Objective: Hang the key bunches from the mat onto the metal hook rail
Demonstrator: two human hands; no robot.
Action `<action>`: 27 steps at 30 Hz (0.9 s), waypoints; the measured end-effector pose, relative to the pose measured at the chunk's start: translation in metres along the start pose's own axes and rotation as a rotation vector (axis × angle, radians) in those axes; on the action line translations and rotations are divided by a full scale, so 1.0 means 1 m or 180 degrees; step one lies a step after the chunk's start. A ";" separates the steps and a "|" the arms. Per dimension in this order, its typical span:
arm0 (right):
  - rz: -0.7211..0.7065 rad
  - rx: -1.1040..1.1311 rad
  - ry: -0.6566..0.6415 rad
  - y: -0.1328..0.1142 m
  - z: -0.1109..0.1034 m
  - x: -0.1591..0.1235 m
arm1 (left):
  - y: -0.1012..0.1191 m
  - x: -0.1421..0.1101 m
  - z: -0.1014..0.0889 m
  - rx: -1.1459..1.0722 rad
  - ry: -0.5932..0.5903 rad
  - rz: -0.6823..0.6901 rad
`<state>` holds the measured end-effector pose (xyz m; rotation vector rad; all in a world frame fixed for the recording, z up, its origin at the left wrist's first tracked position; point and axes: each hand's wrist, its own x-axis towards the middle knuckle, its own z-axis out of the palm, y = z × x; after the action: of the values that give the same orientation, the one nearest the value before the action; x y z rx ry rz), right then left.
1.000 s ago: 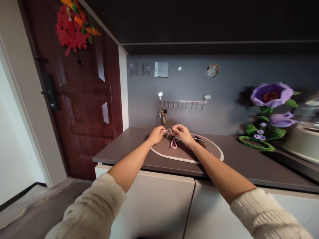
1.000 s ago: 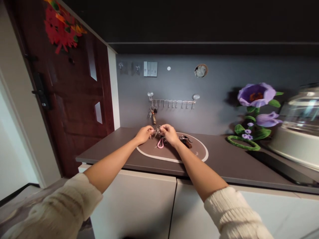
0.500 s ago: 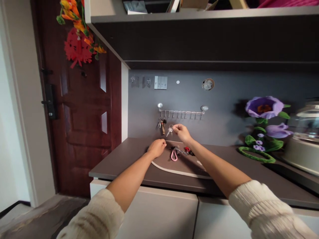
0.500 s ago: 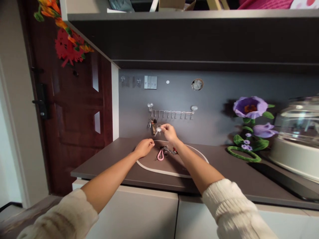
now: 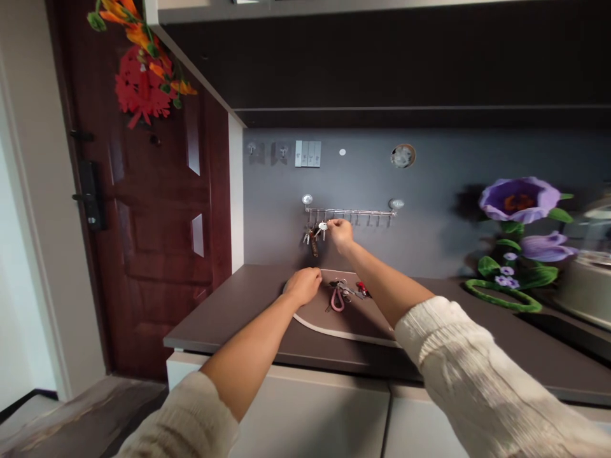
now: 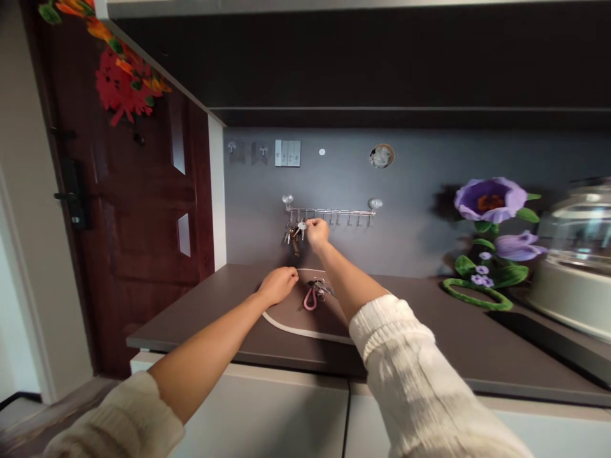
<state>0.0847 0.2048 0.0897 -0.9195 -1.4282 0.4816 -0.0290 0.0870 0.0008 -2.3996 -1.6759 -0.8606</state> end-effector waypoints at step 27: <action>0.0720 0.0497 0.0285 0.013 0.007 -0.011 | 0.000 0.000 -0.004 -0.0183 -0.0020 -0.0070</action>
<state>0.0796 0.2058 0.0716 -0.9682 -1.1936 0.7022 -0.0299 0.0856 0.0041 -2.4276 -1.7059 -0.9178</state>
